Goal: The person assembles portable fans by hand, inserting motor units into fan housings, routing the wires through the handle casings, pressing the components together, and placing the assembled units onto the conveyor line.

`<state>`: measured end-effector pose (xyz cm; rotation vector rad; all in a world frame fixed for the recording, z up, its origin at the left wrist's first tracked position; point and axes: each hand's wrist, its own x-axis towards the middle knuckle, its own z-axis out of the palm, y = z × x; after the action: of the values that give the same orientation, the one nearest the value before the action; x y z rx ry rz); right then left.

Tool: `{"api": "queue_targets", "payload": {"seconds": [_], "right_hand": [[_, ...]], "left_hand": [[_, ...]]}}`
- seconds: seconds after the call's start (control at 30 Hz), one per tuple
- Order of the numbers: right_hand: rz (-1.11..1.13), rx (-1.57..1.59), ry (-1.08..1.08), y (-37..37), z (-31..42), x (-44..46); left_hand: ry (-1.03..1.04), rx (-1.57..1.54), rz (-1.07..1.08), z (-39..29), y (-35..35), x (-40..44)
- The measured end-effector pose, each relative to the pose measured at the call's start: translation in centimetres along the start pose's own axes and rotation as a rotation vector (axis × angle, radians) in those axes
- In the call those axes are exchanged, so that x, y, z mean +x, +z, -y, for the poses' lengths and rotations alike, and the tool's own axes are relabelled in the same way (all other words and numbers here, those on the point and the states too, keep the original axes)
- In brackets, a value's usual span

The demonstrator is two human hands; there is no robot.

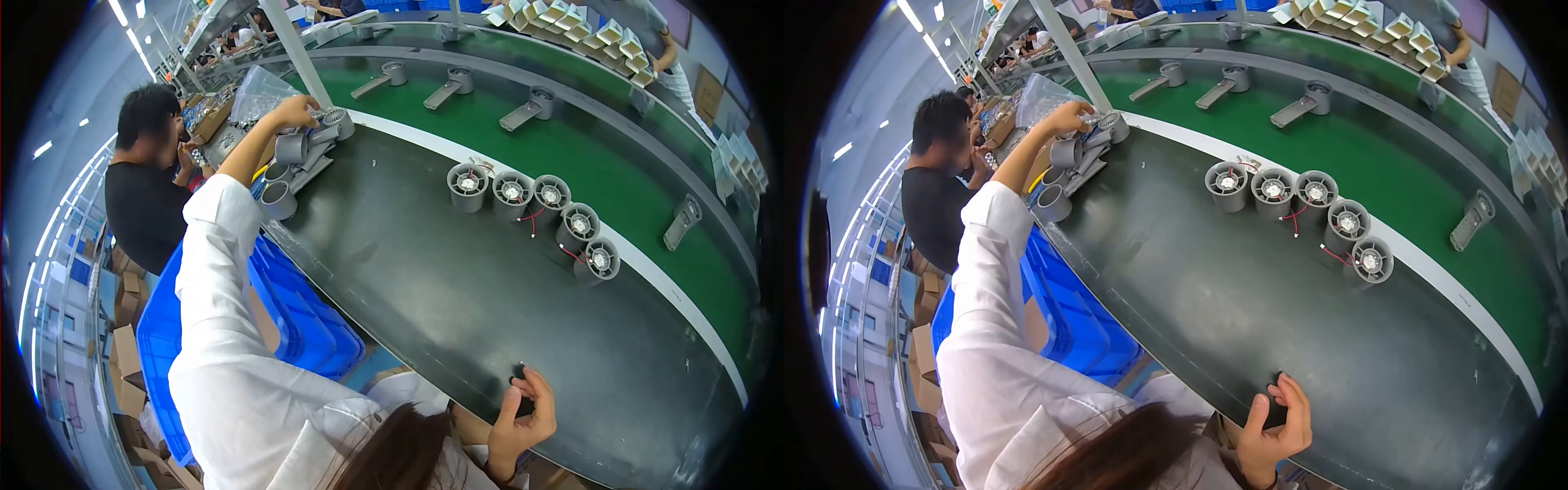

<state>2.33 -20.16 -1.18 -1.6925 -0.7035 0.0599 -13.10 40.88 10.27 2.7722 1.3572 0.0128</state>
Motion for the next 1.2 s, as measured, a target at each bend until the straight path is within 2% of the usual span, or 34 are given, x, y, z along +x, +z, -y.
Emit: {"api": "queue_targets", "payload": {"seconds": [0.03, 0.13, 0.23, 0.33, 0.37, 0.47, 0.6, 0.73, 0.8, 0.93, 1.1, 1.2], "right_hand": [[-0.005, 0.006, 0.006, 0.0, 0.1, 0.0], [-0.026, 0.04, 0.042, -0.1, 0.2, 0.0], [-0.023, 0.031, 0.07, -0.2, 0.4, 0.0], [-0.023, 0.054, 0.07, -0.2, 0.2, -0.1], [-0.021, 0.051, 0.062, -0.2, 0.2, -0.1], [-0.01, 0.047, 0.036, -0.2, 0.1, -0.1], [0.008, 0.041, 0.019, -0.2, 0.1, 0.0], [-0.035, 0.116, 0.034, 0.0, -0.3, -0.1], [-0.019, 0.169, -0.025, -0.1, -0.7, -0.2], [-0.103, 0.246, -0.272, 0.7, -0.5, 0.3], [-0.151, 0.156, -0.447, 0.5, 0.5, 2.2], [-0.103, 0.132, -0.409, -1.0, 0.9, 2.3]], "left_hand": [[0.002, 0.079, -0.095, 0.2, 0.3, 0.2], [-0.437, -0.023, 0.1, -0.6, -0.1, 0.1], [-0.239, 0.022, -0.217, 4.8, 2.5, 2.5], [-0.288, -0.179, -0.122, 5.4, 0.2, 1.9], [-0.292, -0.385, -0.004, 3.0, -1.8, -0.1], [-0.149, -0.705, -0.004, -2.0, -4.2, -3.7], [0.2, -0.965, 0.22, -9.6, -6.3, -6.6], [0.476, -1.302, 0.42, -19.3, -5.0, -11.2], [0.593, -1.463, 0.563, -23.2, -2.9, -12.8], [0.629, -1.828, 0.927, -30.2, 2.3, -17.1], [0.593, -1.985, 1.243, -35.6, 8.0, -21.0], [0.49, -1.95, 1.213, -36.7, 8.2, -22.1]]}}
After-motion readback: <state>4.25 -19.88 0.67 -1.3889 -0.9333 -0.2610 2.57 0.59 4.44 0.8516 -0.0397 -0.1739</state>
